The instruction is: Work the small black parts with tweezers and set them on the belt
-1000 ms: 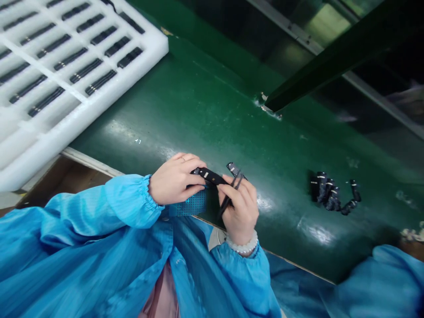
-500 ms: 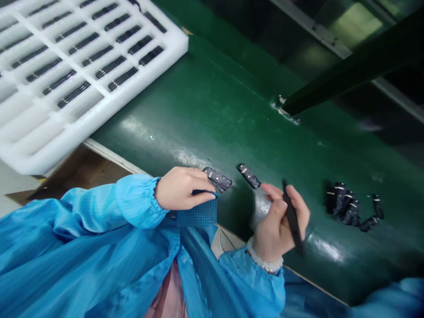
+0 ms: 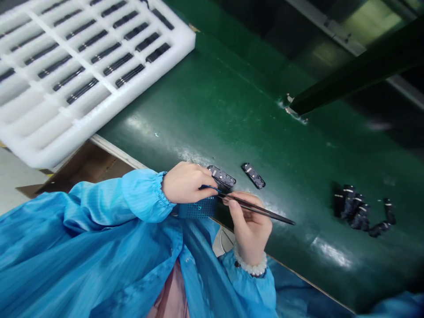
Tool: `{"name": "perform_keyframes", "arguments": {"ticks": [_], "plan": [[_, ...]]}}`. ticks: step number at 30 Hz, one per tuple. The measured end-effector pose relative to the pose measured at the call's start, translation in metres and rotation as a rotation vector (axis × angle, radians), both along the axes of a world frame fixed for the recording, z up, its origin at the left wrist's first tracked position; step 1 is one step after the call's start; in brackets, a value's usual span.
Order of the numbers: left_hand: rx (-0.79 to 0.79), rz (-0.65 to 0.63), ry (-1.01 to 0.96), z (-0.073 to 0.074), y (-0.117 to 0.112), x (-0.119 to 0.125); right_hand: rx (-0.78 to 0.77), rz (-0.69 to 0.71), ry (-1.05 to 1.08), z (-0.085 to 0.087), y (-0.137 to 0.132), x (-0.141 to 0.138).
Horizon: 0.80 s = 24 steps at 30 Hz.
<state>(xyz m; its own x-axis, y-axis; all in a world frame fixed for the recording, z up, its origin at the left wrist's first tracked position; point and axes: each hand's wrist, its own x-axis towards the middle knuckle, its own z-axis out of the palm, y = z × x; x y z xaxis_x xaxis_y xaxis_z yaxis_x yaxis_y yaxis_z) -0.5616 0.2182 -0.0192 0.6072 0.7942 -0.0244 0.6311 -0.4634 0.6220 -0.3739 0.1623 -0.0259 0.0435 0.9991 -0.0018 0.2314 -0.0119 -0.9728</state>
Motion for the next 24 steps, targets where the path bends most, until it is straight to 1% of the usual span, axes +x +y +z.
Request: {"name": "perform_keyframes", "arguments": {"ticks": [4,8,12,16,24], "plan": [[0.007,-0.003,0.019,0.0004,0.0005,-0.0002,-0.033,-0.067,0.044,-0.0019,0.0015,-0.0028],[0.028,-0.010,0.028,-0.0010,-0.0003,0.0001,-0.040,-0.111,0.013,-0.0004,0.0044,-0.0040],[0.031,-0.028,0.050,-0.0023,-0.0011,0.0008,-0.073,-0.114,0.024,0.0020,0.0060,-0.0056],[0.035,-0.051,0.053,-0.0023,-0.0011,0.0013,-0.123,-0.113,0.030,0.0003,0.0055,-0.0057],[0.045,-0.037,0.079,-0.0008,-0.0007,0.0026,-0.092,-0.089,0.050,-0.0006,0.0045,-0.0034]]}}
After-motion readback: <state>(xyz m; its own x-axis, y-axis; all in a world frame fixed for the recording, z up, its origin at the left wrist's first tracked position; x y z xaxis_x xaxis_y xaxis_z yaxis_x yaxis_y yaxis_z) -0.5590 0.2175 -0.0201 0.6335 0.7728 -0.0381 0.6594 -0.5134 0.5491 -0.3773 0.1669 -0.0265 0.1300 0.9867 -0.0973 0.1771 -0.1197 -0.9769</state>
